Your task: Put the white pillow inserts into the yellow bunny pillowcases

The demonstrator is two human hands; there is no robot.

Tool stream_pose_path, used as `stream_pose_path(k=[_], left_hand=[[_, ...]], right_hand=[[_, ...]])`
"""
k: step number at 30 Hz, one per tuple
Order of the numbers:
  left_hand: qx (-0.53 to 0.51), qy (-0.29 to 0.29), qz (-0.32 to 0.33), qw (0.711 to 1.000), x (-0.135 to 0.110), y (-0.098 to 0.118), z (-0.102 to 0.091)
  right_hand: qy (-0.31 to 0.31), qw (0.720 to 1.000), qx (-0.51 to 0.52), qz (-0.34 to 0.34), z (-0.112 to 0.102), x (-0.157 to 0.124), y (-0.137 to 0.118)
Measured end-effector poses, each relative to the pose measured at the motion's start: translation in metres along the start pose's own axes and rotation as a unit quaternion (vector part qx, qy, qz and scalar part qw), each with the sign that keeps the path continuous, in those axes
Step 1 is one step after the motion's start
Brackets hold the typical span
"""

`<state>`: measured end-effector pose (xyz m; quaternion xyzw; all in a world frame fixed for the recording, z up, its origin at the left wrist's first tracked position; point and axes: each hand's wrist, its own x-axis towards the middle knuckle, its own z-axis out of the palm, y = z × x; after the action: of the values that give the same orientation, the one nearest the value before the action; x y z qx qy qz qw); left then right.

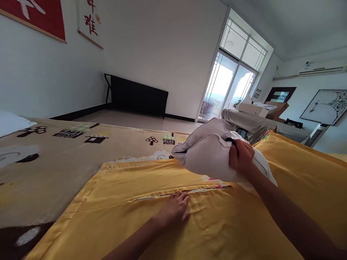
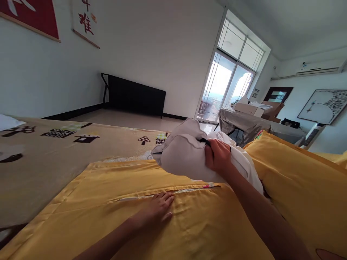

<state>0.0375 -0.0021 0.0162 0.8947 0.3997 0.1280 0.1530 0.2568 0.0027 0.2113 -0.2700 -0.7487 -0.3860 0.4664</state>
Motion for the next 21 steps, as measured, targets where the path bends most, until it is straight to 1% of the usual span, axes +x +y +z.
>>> stream_pose_path(k=[2,4,8,10,12,14,16,18,21], left_hand=[[0.026,-0.002,-0.007,1.000,0.002,0.000,0.004],[0.026,-0.008,-0.006,1.000,0.004,0.000,0.001],[-0.021,-0.034,0.004,0.999,0.002,0.006,-0.010],[-0.044,-0.042,0.001,0.998,0.001,0.008,-0.012],[-0.026,-0.021,-0.012,0.999,0.001,0.008,-0.009],[0.008,0.008,-0.027,1.000,0.002,0.004,-0.003],[0.027,0.025,-0.033,0.999,0.003,0.000,0.003],[0.021,0.020,-0.027,0.999,0.004,-0.003,0.006],[0.015,0.014,-0.017,1.000,0.003,-0.003,0.001]], right_hand=[[-0.011,1.000,0.003,-0.009,0.004,-0.002,-0.001],[-0.028,0.999,0.012,-0.013,0.009,-0.003,-0.003],[-0.045,0.999,0.023,-0.008,0.018,-0.004,-0.008],[-0.052,0.998,0.029,-0.008,0.021,-0.004,-0.011],[-0.063,0.997,0.036,-0.004,0.022,-0.004,-0.013],[-0.072,0.997,0.039,0.003,0.022,-0.006,-0.015],[-0.077,0.996,0.038,0.011,0.022,-0.008,-0.015],[-0.076,0.996,0.037,0.013,0.022,-0.009,-0.014],[-0.069,0.997,0.038,0.007,0.021,-0.010,-0.011]])
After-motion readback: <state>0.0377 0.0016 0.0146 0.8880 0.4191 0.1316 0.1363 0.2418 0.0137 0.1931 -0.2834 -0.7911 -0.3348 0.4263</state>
